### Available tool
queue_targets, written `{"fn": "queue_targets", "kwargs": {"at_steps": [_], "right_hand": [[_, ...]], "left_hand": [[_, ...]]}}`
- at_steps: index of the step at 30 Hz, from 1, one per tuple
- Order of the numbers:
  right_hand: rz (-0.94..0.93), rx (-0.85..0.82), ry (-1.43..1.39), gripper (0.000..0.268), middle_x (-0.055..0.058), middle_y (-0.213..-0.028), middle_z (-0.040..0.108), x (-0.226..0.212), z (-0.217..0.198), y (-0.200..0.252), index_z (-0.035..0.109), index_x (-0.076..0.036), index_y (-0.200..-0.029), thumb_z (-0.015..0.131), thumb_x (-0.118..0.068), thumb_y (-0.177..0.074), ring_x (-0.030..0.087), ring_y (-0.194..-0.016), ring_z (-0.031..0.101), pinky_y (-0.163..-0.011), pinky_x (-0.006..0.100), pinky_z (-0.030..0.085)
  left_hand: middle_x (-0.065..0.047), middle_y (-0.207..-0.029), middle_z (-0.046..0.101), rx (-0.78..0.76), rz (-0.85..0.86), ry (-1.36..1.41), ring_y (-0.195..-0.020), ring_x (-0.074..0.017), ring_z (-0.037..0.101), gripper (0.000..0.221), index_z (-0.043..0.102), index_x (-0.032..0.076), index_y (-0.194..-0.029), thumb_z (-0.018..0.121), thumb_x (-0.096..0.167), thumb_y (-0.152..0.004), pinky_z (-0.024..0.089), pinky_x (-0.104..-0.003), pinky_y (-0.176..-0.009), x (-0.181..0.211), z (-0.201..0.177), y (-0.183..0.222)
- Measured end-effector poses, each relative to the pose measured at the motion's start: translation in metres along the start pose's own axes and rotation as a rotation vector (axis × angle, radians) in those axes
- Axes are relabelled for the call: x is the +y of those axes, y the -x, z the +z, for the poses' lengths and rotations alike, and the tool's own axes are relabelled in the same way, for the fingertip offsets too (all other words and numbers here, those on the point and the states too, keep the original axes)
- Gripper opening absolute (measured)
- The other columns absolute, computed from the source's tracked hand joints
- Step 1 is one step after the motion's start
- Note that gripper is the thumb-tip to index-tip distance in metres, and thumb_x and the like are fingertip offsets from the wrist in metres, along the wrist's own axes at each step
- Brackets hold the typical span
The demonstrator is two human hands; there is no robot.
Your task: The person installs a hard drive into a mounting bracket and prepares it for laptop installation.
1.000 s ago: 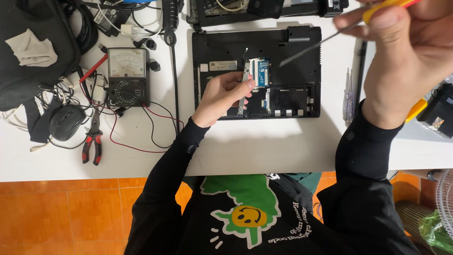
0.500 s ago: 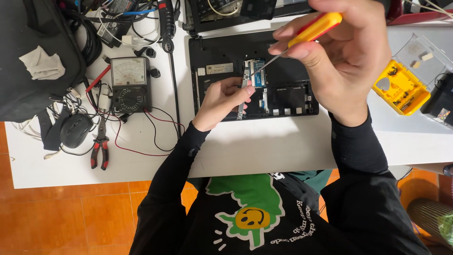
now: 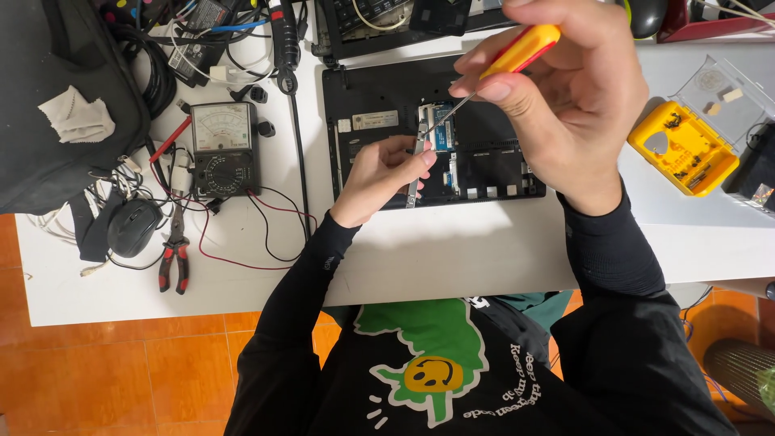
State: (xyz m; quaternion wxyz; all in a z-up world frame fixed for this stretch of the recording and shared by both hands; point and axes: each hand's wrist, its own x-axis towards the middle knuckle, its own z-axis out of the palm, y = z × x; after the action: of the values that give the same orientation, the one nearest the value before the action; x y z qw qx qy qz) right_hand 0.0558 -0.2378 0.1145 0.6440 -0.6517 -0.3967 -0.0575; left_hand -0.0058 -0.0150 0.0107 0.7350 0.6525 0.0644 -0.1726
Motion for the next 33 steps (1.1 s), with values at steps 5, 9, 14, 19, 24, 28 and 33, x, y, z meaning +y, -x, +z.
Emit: {"fn": "queue_targets", "kwargs": {"at_steps": [5,9,14,19,24,28,33], "right_hand": [[-0.002,-0.006,0.017,0.033,0.012,-0.134,0.054,-0.0011,0.001,-0.0027,0.043,-0.002,-0.145,0.065,0.002,-0.12,0.02,-0.115,0.067,-0.099,0.037,0.061],[0.029,0.0,0.013,0.033,0.012,-0.125,0.058,-0.0006,0.0008,-0.0023,0.044,-0.001,-0.145,0.066,0.003,-0.12,0.02,-0.113,0.067,-0.097,0.036,0.059],[0.04,0.01,0.0,0.033,0.013,-0.123,0.059,-0.0015,0.0009,-0.0022,0.044,0.0,-0.145,0.066,0.003,-0.121,0.02,-0.112,0.068,-0.097,0.036,0.059],[0.033,0.005,0.009,0.033,0.013,-0.124,0.058,-0.0005,0.0012,-0.003,0.044,0.0,-0.145,0.066,0.003,-0.12,0.02,-0.112,0.068,-0.097,0.036,0.059],[0.037,0.0,0.015,0.034,0.014,-0.123,0.059,-0.0009,0.0013,-0.0037,0.044,0.001,-0.145,0.065,0.004,-0.119,0.02,-0.111,0.067,-0.098,0.036,0.061],[0.035,-0.007,0.02,0.034,0.014,-0.124,0.061,-0.0022,0.0017,-0.0036,0.044,0.0,-0.145,0.066,0.003,-0.119,0.02,-0.111,0.068,-0.098,0.036,0.061],[0.05,0.008,0.032,0.034,0.016,-0.128,0.061,-0.0033,0.003,-0.003,0.044,0.002,-0.144,0.066,0.003,-0.118,0.02,-0.112,0.068,-0.1,0.037,0.062]], "left_hand": [[-0.002,-0.083,0.072,-0.01,0.004,-0.007,-0.08,-0.0077,0.07,0.048,0.071,0.0,-0.116,0.075,0.04,-0.09,0.058,-0.022,-0.067,-0.0015,0.0005,-0.0006],[-0.002,-0.082,0.071,-0.017,-0.001,-0.005,-0.078,-0.0071,0.069,0.047,0.071,0.0,-0.116,0.076,0.039,-0.09,0.055,-0.021,-0.065,-0.0022,0.0004,-0.0011],[-0.001,-0.081,0.071,-0.024,0.008,0.001,-0.077,-0.0065,0.069,0.047,0.072,0.0,-0.116,0.075,0.04,-0.09,0.056,-0.021,-0.065,-0.0027,-0.0004,-0.0004],[-0.002,-0.08,0.071,-0.023,0.009,-0.01,-0.076,-0.0066,0.068,0.048,0.072,0.001,-0.116,0.075,0.04,-0.09,0.055,-0.02,-0.064,-0.0025,-0.0005,-0.0005],[-0.001,-0.081,0.071,-0.019,0.002,0.003,-0.077,-0.0059,0.069,0.048,0.071,0.001,-0.116,0.076,0.04,-0.089,0.055,-0.02,-0.064,-0.0016,0.0004,-0.0008],[-0.001,-0.081,0.072,-0.015,0.005,-0.011,-0.077,-0.0059,0.069,0.048,0.072,0.001,-0.116,0.076,0.04,-0.089,0.054,-0.02,-0.064,-0.0021,0.0002,-0.0008],[-0.001,-0.079,0.071,-0.018,-0.003,-0.019,-0.076,-0.0058,0.068,0.047,0.072,0.001,-0.115,0.076,0.04,-0.089,0.054,-0.02,-0.063,0.0007,0.0013,0.0006]]}}
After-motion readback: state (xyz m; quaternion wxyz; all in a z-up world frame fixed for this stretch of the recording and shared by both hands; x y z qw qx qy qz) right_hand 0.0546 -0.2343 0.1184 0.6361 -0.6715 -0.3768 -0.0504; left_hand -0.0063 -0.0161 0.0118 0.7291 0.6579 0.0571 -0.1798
